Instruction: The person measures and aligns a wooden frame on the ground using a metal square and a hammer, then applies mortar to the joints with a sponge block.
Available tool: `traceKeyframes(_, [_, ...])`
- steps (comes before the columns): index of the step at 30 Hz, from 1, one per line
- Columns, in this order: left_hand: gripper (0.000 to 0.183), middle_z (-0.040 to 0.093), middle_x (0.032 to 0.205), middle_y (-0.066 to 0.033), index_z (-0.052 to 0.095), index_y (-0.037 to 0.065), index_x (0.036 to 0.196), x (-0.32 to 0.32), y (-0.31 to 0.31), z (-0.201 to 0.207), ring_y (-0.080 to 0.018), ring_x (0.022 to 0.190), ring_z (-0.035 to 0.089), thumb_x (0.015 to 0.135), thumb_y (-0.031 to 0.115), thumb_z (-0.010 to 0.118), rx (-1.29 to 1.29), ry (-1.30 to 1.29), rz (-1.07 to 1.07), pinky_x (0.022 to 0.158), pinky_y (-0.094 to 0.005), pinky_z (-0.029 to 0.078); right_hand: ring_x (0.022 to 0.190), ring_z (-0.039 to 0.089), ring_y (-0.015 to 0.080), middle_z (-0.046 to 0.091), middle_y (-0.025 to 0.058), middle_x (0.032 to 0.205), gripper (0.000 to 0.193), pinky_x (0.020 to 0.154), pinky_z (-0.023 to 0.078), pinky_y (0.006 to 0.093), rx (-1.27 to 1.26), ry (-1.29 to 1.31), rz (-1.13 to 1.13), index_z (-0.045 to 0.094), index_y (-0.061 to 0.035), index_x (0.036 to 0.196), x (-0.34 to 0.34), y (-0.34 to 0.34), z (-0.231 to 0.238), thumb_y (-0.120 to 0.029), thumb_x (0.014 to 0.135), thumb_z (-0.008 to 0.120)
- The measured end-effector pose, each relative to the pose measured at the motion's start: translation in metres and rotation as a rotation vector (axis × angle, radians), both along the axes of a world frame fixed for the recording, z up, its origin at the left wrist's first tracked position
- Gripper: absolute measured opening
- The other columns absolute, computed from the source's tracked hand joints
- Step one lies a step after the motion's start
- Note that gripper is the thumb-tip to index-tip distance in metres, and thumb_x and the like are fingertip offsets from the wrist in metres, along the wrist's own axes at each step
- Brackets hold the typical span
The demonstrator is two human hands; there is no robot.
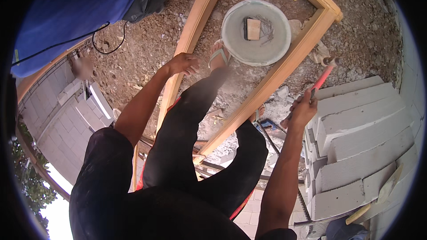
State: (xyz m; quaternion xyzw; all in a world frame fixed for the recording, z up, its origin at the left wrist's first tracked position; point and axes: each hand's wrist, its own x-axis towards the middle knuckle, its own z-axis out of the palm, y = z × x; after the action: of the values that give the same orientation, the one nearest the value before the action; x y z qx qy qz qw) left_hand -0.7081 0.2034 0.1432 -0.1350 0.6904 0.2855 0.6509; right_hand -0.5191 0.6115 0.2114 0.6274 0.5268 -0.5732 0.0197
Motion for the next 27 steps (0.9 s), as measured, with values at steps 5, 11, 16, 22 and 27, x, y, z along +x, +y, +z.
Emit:
traceKeyframes(5, [0.05,0.074,0.102,-0.0156,0.064,-0.001,0.128,0.107,-0.114,-0.004,-0.0238,0.081,0.074,0.099,0.04,0.063,-0.197,0.072,0.311,0.068,-0.0346,0.062,0.055,0.049,0.0168,0.051,0.002,0.066,0.024,0.047,0.041,0.0322,-0.149,0.129,0.043,0.05,-0.0137,0.086,-0.04,0.228,-0.193,-0.025,0.107,0.046])
traceKeyframes(11, [0.032,0.072,0.092,-0.0157,0.066,-0.001,0.111,0.331,-0.189,-0.056,-0.0247,0.07,0.071,0.099,0.027,0.056,-0.578,0.011,1.042,0.059,-0.0367,0.062,0.065,0.062,0.0191,0.063,0.0085,0.082,0.015,0.055,0.057,0.0274,-0.307,0.012,0.178,0.058,-0.0063,0.104,-0.134,0.311,-0.244,-0.015,0.108,0.047])
traceKeyframes(16, [0.05,0.068,0.107,-0.0237,0.062,-0.007,0.117,0.52,-0.157,-0.126,-0.0376,0.081,0.073,0.098,0.039,0.06,-0.908,-0.319,1.135,0.062,-0.0502,0.062,0.055,0.055,0.0134,0.054,0.0035,0.065,0.056,0.044,0.044,0.0262,-0.094,-0.346,0.475,0.059,-0.0086,0.097,-0.174,0.209,-0.203,-0.064,0.094,0.062])
traceKeyframes(22, [0.061,0.065,0.113,-0.0242,0.06,-0.002,0.121,0.552,-0.104,-0.276,-0.0405,0.088,0.071,0.098,0.054,0.052,-0.542,-0.279,1.703,0.065,-0.0533,0.061,0.05,0.039,0.0125,0.041,-0.0004,0.061,0.066,0.046,0.034,0.0296,0.389,-0.496,1.007,0.061,-0.0048,0.087,-0.163,0.187,-0.157,-0.071,0.088,0.065])
traceKeyframes(27, [0.028,0.07,0.102,-0.0231,0.066,0.0,0.105,0.597,-0.121,-0.274,-0.0381,0.085,0.073,0.096,0.024,0.054,-0.482,0.371,0.514,0.066,-0.0492,0.062,0.052,0.042,0.0114,0.043,-0.0003,0.065,0.074,0.049,0.035,0.0303,0.206,-0.433,1.056,0.068,0.0003,0.105,-0.18,0.192,-0.215,-0.072,0.088,0.065])
